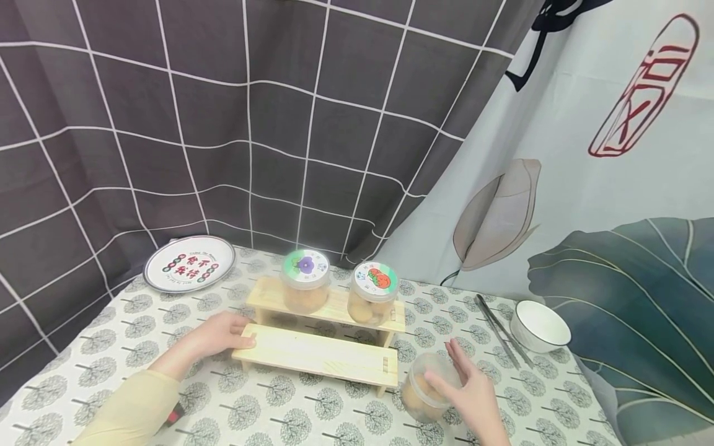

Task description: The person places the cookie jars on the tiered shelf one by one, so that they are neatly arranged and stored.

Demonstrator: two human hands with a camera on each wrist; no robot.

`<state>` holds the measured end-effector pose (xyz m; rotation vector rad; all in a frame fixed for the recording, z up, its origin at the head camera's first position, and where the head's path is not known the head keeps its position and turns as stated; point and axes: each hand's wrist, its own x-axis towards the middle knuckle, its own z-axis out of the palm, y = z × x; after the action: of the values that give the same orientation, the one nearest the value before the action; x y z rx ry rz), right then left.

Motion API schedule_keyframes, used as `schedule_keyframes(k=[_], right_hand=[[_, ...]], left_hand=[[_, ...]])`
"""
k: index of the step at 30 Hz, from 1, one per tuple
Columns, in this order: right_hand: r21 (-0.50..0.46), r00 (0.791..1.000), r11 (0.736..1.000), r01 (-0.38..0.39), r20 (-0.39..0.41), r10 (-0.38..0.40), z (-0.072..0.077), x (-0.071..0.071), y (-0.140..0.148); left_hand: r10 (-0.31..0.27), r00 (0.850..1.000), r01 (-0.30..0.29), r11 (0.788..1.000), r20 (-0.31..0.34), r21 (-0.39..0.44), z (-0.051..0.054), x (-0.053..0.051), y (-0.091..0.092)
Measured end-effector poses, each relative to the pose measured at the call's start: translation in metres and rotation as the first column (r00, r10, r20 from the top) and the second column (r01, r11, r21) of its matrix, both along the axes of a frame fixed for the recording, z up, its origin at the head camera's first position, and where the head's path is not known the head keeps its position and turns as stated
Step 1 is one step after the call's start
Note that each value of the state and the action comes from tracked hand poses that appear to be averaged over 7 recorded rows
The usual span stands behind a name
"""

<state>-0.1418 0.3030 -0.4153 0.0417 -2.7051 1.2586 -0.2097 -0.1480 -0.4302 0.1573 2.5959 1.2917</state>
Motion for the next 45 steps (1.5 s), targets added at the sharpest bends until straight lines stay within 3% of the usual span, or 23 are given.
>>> schedule_keyframes(k=[7,15,21,31,38,45], right_hand=[[0.127,0.996,0.991,0.031,0.078,-0.041,-0.007,0.009,0.004],[0.14,0.987,0.99,0.034,0.152,-0.056,-0.011,0.014,0.003],[0.151,0.989,0.988,0.021,0.144,-0.044,-0.013,0.016,0.002],[0.147,0.982,0.987,0.066,0.168,-0.091,-0.015,0.018,0.001],[0.149,0.982,0.986,0.079,0.161,-0.103,-0.015,0.018,0.0],[0.144,0.977,0.985,0.098,0.177,-0.123,-0.015,0.017,-0.001]], left_hand=[[-0.014,1.0,0.014,1.0,-0.006,-0.006,0.002,0.0,0.001],[-0.028,1.0,0.028,1.0,-0.008,-0.007,0.004,0.001,0.001],[-0.031,0.999,0.031,0.999,-0.012,-0.012,0.003,0.001,0.0],[-0.026,1.0,0.025,1.0,-0.011,-0.01,0.002,0.001,0.0],[0.003,1.0,-0.003,1.0,0.004,-0.002,0.002,0.001,0.001],[-0.021,1.0,0.021,1.0,-0.017,-0.01,0.004,0.002,0.0]])
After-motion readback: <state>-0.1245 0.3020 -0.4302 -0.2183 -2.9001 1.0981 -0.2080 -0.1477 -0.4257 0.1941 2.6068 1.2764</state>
